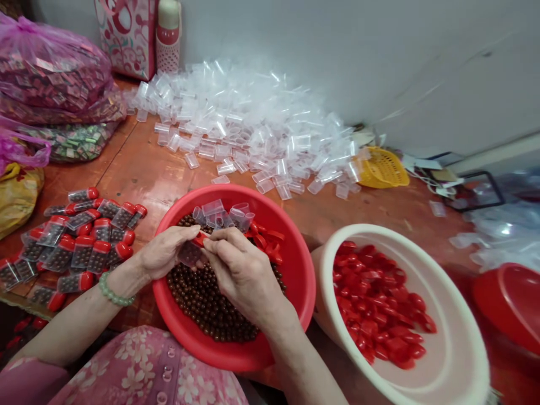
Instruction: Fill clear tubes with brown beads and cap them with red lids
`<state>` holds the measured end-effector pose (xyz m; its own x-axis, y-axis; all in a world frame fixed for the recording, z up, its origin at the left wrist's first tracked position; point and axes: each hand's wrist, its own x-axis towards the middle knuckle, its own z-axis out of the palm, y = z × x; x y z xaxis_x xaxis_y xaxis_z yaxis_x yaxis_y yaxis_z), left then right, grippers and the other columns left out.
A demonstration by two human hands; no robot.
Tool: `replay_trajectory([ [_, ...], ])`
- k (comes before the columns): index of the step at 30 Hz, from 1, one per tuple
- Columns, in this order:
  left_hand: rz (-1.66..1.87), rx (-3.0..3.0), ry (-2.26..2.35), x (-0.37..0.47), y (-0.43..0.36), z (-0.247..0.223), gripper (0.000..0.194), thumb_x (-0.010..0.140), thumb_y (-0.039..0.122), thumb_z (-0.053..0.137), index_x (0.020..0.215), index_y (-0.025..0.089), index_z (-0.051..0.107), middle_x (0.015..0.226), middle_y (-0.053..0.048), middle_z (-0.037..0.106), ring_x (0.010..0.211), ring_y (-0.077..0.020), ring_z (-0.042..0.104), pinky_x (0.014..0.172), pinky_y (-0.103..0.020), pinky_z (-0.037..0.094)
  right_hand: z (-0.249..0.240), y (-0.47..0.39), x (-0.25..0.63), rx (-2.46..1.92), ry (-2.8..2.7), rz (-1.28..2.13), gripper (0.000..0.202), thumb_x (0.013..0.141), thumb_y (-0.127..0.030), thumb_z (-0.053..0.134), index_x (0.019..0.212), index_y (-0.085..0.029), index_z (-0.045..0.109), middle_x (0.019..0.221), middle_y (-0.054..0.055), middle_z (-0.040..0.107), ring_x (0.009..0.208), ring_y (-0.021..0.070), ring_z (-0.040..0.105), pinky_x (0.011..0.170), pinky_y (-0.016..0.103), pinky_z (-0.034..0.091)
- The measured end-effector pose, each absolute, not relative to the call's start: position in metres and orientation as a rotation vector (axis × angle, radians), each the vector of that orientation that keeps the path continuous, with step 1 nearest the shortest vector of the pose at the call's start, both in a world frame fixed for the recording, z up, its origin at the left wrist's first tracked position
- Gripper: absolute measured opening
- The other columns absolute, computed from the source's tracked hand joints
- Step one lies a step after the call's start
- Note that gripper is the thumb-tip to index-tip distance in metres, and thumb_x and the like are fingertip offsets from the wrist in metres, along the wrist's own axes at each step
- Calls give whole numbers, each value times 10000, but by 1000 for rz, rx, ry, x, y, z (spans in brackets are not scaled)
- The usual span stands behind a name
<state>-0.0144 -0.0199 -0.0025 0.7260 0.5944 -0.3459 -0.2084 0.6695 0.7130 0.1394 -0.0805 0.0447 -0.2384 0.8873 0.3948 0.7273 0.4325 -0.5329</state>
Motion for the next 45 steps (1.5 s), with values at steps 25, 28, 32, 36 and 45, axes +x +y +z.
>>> replay_trajectory([
  [25,464,820,699,-11,-23,5,563,921,618,365,993,138,651,668,-14,606,580,-99,554,586,-215,444,50,-66,147,-1282,-1946,695,128,901,-164,575,823,-207,667,787,36,695,728,146,669,663,267,553],
  [28,480,941,689,-11,-23,3,394,937,477,427,929,142,633,666,-7,604,612,-106,558,616,-221,451,51,-68,151,-1284,-2005,719,140,907,-161,564,813,-197,660,787,36,683,717,136,654,653,255,535],
  [32,461,982,718,-10,-21,3,320,928,401,447,829,146,613,653,-6,603,612,-105,558,613,-213,436,46,-67,156,-1301,-1928,866,52,882,-186,617,882,-203,666,823,25,686,722,130,658,673,253,537],
  [36,502,900,712,-8,-21,4,373,907,464,472,800,140,624,628,-5,596,559,-97,537,570,-210,417,28,-68,150,-1313,-1486,954,423,800,-270,729,1186,-261,555,846,-9,705,679,141,694,632,263,580],
  [45,621,834,597,-6,-22,-4,673,876,710,367,1112,167,688,946,-79,719,960,-196,629,885,-319,478,13,-70,134,-1374,-2074,236,558,892,-404,600,1391,-189,472,1180,157,677,1060,276,664,895,431,564],
])
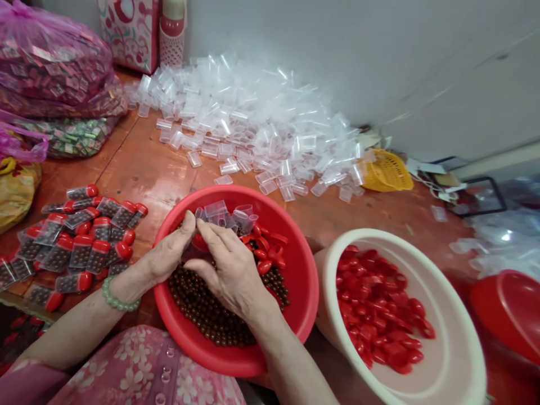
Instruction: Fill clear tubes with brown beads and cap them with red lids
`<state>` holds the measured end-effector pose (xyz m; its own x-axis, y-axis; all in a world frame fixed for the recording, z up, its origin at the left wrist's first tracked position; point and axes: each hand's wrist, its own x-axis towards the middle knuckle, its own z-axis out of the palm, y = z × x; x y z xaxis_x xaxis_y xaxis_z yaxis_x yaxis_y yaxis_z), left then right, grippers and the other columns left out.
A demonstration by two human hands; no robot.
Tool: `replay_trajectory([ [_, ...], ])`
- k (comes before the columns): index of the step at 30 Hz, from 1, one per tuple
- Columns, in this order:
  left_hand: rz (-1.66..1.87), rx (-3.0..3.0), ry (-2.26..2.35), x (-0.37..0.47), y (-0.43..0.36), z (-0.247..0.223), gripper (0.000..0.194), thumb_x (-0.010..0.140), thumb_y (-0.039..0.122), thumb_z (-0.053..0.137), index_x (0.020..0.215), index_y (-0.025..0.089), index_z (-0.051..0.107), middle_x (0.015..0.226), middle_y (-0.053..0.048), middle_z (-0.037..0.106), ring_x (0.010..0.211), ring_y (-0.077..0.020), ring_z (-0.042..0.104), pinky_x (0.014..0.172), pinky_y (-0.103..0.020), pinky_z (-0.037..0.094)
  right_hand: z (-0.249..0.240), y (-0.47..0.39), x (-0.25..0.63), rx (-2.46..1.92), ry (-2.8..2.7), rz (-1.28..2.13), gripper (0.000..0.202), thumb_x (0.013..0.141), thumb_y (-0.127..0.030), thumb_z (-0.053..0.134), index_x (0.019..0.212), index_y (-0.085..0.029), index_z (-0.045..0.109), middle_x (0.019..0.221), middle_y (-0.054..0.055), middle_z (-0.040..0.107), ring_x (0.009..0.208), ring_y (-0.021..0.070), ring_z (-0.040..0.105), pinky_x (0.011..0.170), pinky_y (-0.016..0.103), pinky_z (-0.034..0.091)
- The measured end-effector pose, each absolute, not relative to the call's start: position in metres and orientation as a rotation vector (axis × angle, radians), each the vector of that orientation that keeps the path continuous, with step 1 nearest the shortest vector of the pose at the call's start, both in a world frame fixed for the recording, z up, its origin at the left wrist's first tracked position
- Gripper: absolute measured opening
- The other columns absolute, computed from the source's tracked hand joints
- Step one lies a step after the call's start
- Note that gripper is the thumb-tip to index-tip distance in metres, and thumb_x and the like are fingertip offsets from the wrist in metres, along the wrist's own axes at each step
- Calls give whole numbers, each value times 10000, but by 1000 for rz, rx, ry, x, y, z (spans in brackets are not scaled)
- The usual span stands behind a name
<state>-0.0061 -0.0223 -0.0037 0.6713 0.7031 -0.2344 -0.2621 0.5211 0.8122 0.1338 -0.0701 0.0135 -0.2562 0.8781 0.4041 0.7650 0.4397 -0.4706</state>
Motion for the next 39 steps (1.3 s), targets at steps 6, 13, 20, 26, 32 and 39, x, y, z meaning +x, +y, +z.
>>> replay_trajectory([
  [6,644,690,515,-4,-22,-5,720,844,753,367,1130,166,671,1008,-86,724,1106,-226,609,997,-361,445,9,-70,127,-1466,-2226,87,897,773,-564,680,1459,-125,305,1262,223,598,1073,343,598,870,511,525],
  [13,582,584,484,-6,-20,-6,659,892,688,368,1114,147,673,1037,-108,723,1130,-239,612,1027,-394,447,6,-68,124,-1543,-2320,-119,791,777,-518,671,1355,-80,354,1136,236,648,971,358,634,756,488,515],
  [20,603,647,524,-5,-23,-9,582,913,615,417,1199,157,637,1166,-88,697,1280,-229,523,1147,-392,347,11,-65,122,-1488,-2428,-144,548,782,-328,612,1228,-71,422,965,173,684,808,283,670,655,390,558],
  [26,573,688,518,-5,-24,-8,618,956,606,285,1207,175,649,1173,-57,699,1311,-216,501,1181,-396,302,12,-65,121,-1447,-2465,-146,468,741,-280,603,1137,-63,481,950,178,687,829,284,679,697,382,570],
  [32,674,705,585,-2,-24,-3,518,984,484,331,1196,129,643,1157,-103,701,1198,-226,589,1132,-414,371,10,-66,125,-1474,-2450,-180,608,815,-333,611,1308,-43,405,1178,236,627,1032,312,635,765,395,556],
  [39,768,881,855,-1,-26,2,402,974,335,346,1068,91,651,1129,-125,685,1129,-214,601,1094,-376,398,8,-61,124,-1321,-2416,-448,476,840,-342,581,1194,-34,502,970,207,675,841,280,630,712,386,501],
])
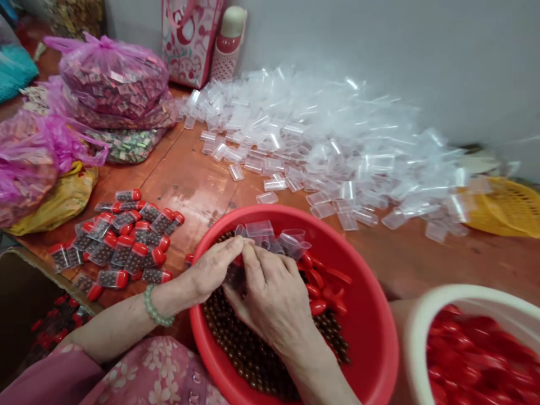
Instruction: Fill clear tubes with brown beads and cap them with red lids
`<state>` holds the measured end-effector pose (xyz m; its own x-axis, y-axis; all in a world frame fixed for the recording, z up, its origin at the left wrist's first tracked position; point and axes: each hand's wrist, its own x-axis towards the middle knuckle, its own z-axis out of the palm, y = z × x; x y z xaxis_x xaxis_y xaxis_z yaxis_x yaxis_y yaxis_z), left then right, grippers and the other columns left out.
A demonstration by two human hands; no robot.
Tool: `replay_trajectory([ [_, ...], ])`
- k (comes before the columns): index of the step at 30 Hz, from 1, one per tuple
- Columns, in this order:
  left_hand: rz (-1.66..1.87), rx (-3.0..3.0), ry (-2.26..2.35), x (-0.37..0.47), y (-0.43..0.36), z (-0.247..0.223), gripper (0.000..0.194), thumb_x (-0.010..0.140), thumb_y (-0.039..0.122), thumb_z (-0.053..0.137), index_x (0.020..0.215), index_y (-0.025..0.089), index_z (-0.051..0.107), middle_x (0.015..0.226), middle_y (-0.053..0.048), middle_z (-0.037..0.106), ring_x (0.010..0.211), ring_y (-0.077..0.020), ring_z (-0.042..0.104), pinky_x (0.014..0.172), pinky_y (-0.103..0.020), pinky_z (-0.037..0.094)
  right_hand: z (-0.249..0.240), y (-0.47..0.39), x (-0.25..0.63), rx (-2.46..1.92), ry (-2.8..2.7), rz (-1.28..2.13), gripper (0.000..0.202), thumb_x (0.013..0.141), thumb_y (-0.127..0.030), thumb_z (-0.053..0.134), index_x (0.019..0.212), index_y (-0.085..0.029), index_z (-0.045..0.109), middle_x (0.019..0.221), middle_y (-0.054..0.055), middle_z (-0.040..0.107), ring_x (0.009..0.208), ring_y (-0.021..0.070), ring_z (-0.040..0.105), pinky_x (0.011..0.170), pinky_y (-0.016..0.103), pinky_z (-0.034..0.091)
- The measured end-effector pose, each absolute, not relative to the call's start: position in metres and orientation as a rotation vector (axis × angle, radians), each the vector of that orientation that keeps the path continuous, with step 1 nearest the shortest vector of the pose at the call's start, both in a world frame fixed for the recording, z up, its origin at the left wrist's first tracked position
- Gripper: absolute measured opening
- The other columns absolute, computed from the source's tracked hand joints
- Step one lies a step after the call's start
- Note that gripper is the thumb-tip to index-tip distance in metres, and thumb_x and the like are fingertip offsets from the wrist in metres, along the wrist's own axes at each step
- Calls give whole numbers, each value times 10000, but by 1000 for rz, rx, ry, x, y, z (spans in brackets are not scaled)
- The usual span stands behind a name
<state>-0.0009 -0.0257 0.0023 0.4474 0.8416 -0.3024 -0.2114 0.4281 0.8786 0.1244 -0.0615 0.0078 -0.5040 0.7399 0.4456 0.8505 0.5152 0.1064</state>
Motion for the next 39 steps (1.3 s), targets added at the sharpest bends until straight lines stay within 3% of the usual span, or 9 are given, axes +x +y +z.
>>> replay_trajectory([
  [8,873,1165,1078,-5,-35,3,371,969,305,294,1104,131,593,1140,-123,662,1104,-201,607,1050,-353,447,11,-66,111,-1260,-2397,-455,462,825,-261,553,1209,-8,500,928,200,692,844,269,639,815,428,476],
  [13,971,1152,996,-16,-37,14,335,967,315,322,1063,151,598,1052,-91,679,1059,-188,619,1016,-342,468,21,-70,115,-1354,-2420,-84,668,859,-286,591,1423,-58,314,1239,229,612,1127,305,592,878,442,506],
  [15,902,1180,973,-29,-36,21,393,975,406,330,1153,162,581,919,-71,690,915,-189,654,874,-338,534,23,-69,131,-1426,-2380,105,708,876,-322,599,1462,-92,275,1337,218,555,1220,305,543,943,453,503],
  [18,825,1350,1122,-63,-31,26,502,961,511,338,1254,158,542,852,-58,681,748,-176,658,723,-312,549,20,-68,165,-1668,-2213,183,456,908,-295,568,1334,-155,484,1229,156,631,1132,285,597,954,457,505],
  [22,658,2009,1733,-120,-16,16,464,967,441,323,1202,150,599,1146,-127,683,1075,-276,645,979,-428,471,11,-65,199,-1847,-2110,339,232,920,-235,539,1119,-161,633,1056,118,681,1010,259,630,903,415,517],
  [25,284,2268,1925,-152,-6,1,448,974,397,327,1197,98,576,1160,-184,669,1097,-353,625,953,-527,471,7,-59,199,-1881,-2194,424,178,921,-230,536,1021,-160,666,996,109,681,947,246,623,874,395,508],
  [27,238,2422,1874,-161,-3,-7,379,964,387,383,1167,130,575,1141,-153,668,1103,-357,608,954,-549,471,6,-53,191,-1898,-2294,433,174,925,-217,520,984,-158,673,982,109,677,932,238,611,869,382,497],
  [33,782,2485,1480,-117,-12,7,277,938,250,468,1190,185,563,1215,-110,631,1165,-288,577,1038,-494,460,0,-37,171,-2134,-2527,406,238,915,-162,482,1102,-125,625,1028,134,660,999,255,606,857,350,470],
  [39,844,2489,888,-44,-33,15,240,929,130,462,1129,117,595,1137,-119,673,1116,-202,609,1006,-365,509,-7,-33,177,-2302,-2448,547,385,865,-368,591,1197,-182,534,1110,125,604,856,238,650,681,310,453],
])
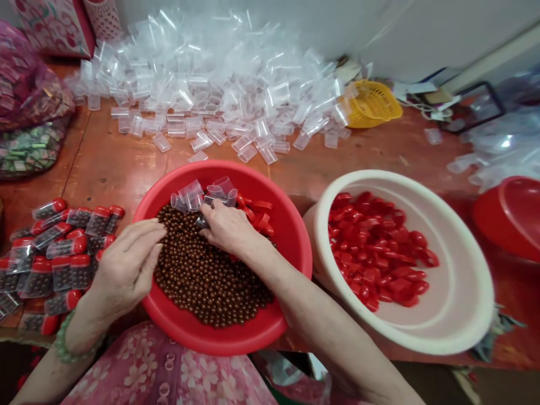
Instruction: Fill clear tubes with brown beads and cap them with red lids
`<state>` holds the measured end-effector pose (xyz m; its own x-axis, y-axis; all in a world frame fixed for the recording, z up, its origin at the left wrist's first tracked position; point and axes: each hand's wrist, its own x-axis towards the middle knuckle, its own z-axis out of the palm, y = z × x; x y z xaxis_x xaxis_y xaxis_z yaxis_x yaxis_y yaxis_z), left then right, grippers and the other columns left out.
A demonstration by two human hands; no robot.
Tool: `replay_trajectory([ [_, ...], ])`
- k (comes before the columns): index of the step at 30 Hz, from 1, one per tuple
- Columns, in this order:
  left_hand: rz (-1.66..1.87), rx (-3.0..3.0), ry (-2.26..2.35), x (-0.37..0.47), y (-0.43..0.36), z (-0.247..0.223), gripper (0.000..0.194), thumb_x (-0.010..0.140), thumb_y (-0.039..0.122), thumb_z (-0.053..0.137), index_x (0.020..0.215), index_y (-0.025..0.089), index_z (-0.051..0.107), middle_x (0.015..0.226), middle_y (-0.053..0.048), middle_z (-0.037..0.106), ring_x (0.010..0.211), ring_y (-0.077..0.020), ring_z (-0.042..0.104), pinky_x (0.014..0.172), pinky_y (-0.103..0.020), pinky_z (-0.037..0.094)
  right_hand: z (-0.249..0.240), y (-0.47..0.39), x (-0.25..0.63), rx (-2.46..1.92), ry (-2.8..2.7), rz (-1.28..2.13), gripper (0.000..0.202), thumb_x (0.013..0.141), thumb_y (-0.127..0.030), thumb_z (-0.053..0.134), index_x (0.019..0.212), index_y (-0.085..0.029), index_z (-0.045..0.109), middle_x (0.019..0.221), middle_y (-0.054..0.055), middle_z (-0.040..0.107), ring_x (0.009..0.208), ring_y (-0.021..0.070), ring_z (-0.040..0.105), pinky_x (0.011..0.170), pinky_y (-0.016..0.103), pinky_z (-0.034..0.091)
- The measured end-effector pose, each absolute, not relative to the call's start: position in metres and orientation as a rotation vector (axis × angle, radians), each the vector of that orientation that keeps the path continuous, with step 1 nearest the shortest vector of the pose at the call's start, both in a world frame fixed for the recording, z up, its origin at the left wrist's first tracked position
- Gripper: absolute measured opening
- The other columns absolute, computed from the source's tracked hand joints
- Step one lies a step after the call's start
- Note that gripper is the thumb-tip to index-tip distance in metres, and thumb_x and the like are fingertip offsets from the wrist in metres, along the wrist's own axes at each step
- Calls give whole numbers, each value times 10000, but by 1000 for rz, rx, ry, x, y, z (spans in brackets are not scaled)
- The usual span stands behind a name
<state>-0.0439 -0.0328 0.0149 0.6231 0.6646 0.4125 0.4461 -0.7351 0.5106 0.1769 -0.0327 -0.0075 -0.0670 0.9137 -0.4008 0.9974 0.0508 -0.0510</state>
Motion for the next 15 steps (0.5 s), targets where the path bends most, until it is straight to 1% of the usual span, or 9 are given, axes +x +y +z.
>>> replay_trajectory([
  [2,714,2541,856,-32,-35,8,225,938,131,443,1077,95,616,1086,-123,690,1046,-205,636,947,-351,538,-9,-32,175,2029,2123,-485,366,843,-391,613,1126,-170,543,1087,120,615,896,246,636,712,309,448],
  [4,533,2604,898,-27,-36,3,218,939,136,436,1027,101,633,1049,-117,699,974,-217,652,885,-363,555,-11,-32,169,2120,2189,-534,346,837,-389,617,1079,-155,536,1057,116,632,907,241,623,731,301,440],
  [7,326,2648,936,-26,-34,0,215,923,113,435,1003,119,635,1044,-108,695,963,-229,646,869,-377,548,-17,-37,153,2092,2207,-713,304,868,-382,569,1048,-138,538,1033,123,654,903,234,624,742,296,428],
  [10,281,2646,945,-27,-34,1,223,906,92,431,1007,127,626,1046,-101,687,980,-220,631,881,-357,532,-24,-48,140,1956,2170,-891,261,873,-343,545,1037,-141,571,1015,123,682,917,232,641,759,291,424],
  [15,163,2657,914,-27,-33,5,218,886,90,415,953,140,616,997,-92,673,948,-227,609,845,-359,507,-24,-64,139,1830,2065,-1086,244,788,-313,607,980,-168,645,909,99,718,848,233,660,707,284,419],
])
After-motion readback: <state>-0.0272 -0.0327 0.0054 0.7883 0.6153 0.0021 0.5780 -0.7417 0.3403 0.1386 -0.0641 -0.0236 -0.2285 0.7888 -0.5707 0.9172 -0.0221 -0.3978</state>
